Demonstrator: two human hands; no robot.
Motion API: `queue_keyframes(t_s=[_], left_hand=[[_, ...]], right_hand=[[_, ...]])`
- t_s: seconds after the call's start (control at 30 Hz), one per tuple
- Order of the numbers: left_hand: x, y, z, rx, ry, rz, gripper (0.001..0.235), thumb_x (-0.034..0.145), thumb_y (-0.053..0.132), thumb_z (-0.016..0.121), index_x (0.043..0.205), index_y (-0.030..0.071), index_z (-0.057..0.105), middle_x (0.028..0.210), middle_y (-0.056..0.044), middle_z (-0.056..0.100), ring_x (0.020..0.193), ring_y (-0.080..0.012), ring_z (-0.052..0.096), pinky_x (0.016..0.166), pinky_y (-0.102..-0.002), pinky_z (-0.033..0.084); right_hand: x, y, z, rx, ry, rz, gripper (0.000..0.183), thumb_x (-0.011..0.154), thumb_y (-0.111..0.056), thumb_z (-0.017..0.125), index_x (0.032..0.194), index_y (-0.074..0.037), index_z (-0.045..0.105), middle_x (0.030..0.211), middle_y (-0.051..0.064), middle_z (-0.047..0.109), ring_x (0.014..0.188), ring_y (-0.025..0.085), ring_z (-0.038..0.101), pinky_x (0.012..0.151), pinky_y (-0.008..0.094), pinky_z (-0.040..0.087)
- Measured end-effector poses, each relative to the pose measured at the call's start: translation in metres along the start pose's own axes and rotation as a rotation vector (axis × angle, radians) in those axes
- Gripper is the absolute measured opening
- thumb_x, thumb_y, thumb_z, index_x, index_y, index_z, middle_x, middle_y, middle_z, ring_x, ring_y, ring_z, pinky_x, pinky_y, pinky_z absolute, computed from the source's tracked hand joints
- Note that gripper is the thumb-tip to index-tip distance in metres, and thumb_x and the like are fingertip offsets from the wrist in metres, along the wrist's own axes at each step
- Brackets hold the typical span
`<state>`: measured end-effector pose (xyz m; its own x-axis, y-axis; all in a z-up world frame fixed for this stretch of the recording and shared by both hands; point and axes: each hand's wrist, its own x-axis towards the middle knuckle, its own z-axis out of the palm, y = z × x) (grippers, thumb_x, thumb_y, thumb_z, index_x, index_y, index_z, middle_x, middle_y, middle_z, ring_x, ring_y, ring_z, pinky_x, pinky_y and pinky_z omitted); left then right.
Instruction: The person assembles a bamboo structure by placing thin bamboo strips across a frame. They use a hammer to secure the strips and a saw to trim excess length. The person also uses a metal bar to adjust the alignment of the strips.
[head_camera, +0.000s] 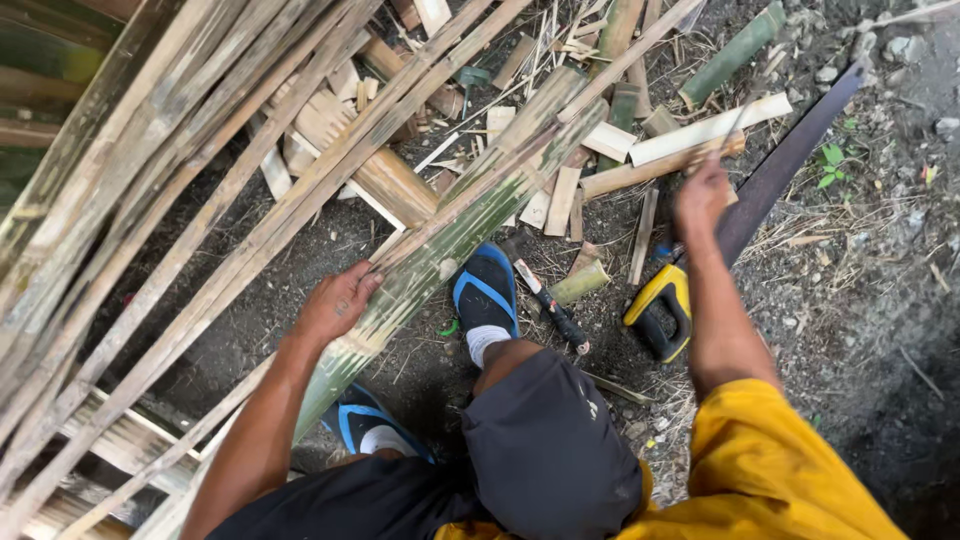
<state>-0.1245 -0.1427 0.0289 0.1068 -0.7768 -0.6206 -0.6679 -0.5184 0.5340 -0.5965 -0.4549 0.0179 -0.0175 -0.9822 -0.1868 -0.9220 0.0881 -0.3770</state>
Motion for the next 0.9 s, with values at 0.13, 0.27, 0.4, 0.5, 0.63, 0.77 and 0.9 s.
queue_keyframes(t_s=[0.13, 0.27, 0.4, 0.5, 0.63, 0.77, 0.9], left_hand=[[-0.009, 0.026, -0.003, 0.167, -0.006, -0.119, 0.036, 0.107, 0.048, 0.04, 0.118, 0.018, 0.056, 0.067, -0.022, 0.069, 0.063, -0.0407, 0.071, 0.07, -0.055, 0.057], [-0.015, 0.03, -0.001, 0.206, 0.085, -0.039, 0.034, 0.106, 0.045, 0.042, 0.118, 0.017, 0.056, 0.065, -0.02, 0.068, 0.063, -0.0412, 0.07, 0.065, -0.056, 0.055], [-0.018, 0.026, 0.003, 0.221, 0.188, 0.05, 0.035, 0.105, 0.043, 0.043, 0.12, 0.014, 0.056, 0.066, -0.02, 0.068, 0.061, -0.0423, 0.069, 0.059, -0.056, 0.055], [-0.025, 0.025, -0.003, 0.25, 0.124, 0.002, 0.034, 0.106, 0.044, 0.041, 0.12, 0.016, 0.055, 0.066, -0.019, 0.067, 0.06, -0.0399, 0.07, 0.058, -0.053, 0.056], [-0.031, -0.002, -0.014, 0.265, 0.102, -0.149, 0.035, 0.11, 0.045, 0.036, 0.12, 0.017, 0.054, 0.066, -0.015, 0.066, 0.053, -0.0363, 0.069, 0.052, -0.05, 0.055], [-0.059, -0.06, -0.027, 0.373, 0.469, -0.045, 0.033, 0.107, 0.047, 0.042, 0.112, 0.019, 0.058, 0.069, -0.016, 0.069, 0.061, -0.0371, 0.068, 0.054, -0.051, 0.054], [-0.079, -0.109, -0.034, 0.429, 0.258, -0.292, 0.037, 0.11, 0.05, 0.04, 0.118, 0.018, 0.056, 0.071, -0.017, 0.073, 0.06, -0.0333, 0.071, 0.054, -0.049, 0.056]], right_hand=[[-0.038, -0.011, -0.029, -0.156, -0.14, -0.191, 0.059, 0.11, -0.053, 0.045, 0.139, -0.002, 0.049, 0.089, 0.031, 0.069, 0.081, 0.05, 0.069, 0.072, 0.061, 0.054], [-0.086, -0.055, -0.012, -0.489, -0.586, -0.346, 0.062, 0.096, -0.063, 0.049, 0.131, -0.012, 0.051, 0.103, 0.023, 0.071, 0.084, 0.044, 0.073, 0.073, 0.056, 0.059], [-0.01, -0.009, -0.024, -0.008, -0.113, -0.08, 0.053, 0.105, -0.051, 0.051, 0.128, -0.004, 0.06, 0.104, 0.025, 0.072, 0.097, 0.041, 0.071, 0.084, 0.052, 0.055], [0.055, 0.042, -0.032, 0.383, 0.106, 0.45, 0.062, 0.11, -0.057, 0.039, 0.113, 0.001, 0.059, 0.104, 0.024, 0.067, 0.093, 0.04, 0.068, 0.077, 0.051, 0.055], [0.033, 0.106, 0.015, 0.097, 0.176, 0.168, 0.063, 0.112, -0.057, 0.05, 0.114, 0.005, 0.064, 0.111, 0.031, 0.069, 0.107, 0.047, 0.066, 0.097, 0.051, 0.048], [-0.025, 0.118, 0.053, 0.041, 0.115, 0.272, 0.074, 0.099, -0.06, 0.063, 0.135, 0.004, 0.056, 0.125, 0.034, 0.064, 0.119, 0.049, 0.059, 0.104, 0.05, 0.044], [-0.049, 0.084, 0.047, -0.181, 0.225, 0.26, 0.088, 0.091, -0.041, 0.079, 0.151, 0.005, 0.034, 0.134, 0.037, 0.049, 0.125, 0.052, 0.049, 0.104, 0.055, 0.04]])
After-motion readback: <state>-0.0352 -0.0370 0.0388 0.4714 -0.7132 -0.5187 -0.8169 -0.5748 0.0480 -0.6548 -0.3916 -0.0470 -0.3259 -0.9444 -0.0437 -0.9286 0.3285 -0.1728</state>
